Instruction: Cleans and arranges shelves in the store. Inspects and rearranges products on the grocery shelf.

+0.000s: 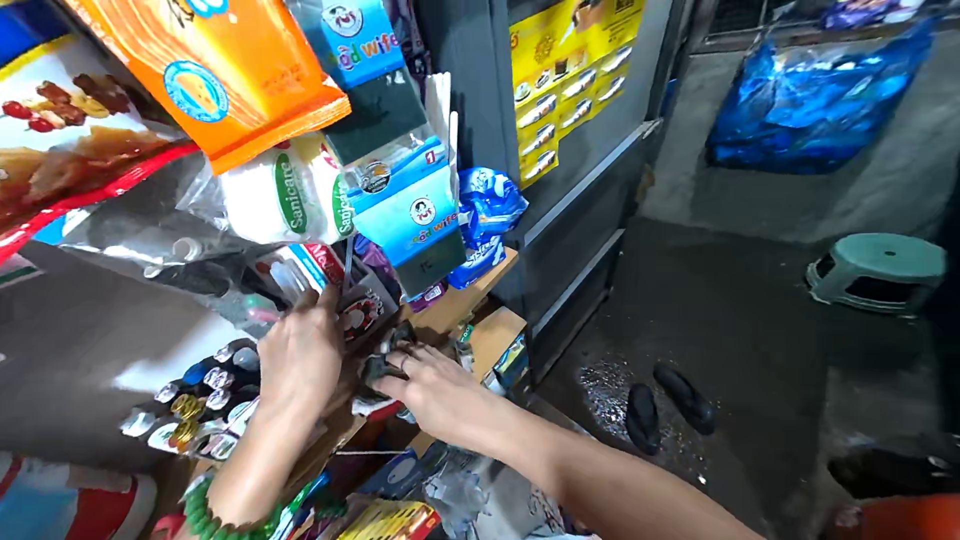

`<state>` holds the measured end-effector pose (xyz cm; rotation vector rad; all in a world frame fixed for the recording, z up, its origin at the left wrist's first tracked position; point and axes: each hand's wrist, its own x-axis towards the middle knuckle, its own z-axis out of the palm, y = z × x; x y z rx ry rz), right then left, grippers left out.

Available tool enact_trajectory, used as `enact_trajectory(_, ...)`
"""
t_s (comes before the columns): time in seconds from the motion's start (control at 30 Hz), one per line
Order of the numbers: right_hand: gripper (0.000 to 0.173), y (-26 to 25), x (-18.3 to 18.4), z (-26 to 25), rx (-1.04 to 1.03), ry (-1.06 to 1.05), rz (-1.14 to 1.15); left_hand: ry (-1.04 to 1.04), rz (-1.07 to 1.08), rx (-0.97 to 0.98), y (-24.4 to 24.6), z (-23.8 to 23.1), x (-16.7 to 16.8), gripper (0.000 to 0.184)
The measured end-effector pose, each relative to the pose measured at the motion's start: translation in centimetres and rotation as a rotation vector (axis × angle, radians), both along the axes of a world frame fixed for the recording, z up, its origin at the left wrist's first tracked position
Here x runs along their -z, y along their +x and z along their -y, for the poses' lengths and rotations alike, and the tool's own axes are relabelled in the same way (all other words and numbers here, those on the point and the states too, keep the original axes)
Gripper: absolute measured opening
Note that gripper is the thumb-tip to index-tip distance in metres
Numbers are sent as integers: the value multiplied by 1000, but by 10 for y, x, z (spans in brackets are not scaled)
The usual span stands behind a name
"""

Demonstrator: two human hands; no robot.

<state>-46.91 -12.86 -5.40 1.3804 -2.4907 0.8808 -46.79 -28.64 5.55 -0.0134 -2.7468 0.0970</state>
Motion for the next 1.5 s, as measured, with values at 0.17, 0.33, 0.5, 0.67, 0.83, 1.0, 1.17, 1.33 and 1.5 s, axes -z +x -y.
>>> enact_trajectory(0.17,34,12,4,-57,60,-49,12,-3,-17,-15,-1,-7,21,21)
enact_trajectory(0.33,32,-6,38,-143,434,-40,357,30,-130,70,10,-4,41,27)
enact_trajectory(0.5,33,-40,103,-178,796,-88,455,153,-198,269,75,-20,74,22)
enact_trajectory(0.67,40,-59,150,-107,633,81,516,420,6,308,101,-50,135,19)
enact_trajectory(0.83,49,-96,167,-87,526,285,451,476,81,265,104,-59,172,17)
enact_trajectory(1.0,47,-129,164,-121,708,290,470,531,215,95,107,-57,188,15)
enact_trajectory(1.17,48,-87,172,-86,446,339,407,483,664,-129,34,-88,182,37)
enact_trajectory(1.33,43,-72,149,-98,269,457,550,353,849,-177,-49,-119,193,40)
enact_trajectory(1.5,42,-89,121,-141,435,411,618,301,849,-254,-78,-124,226,55)
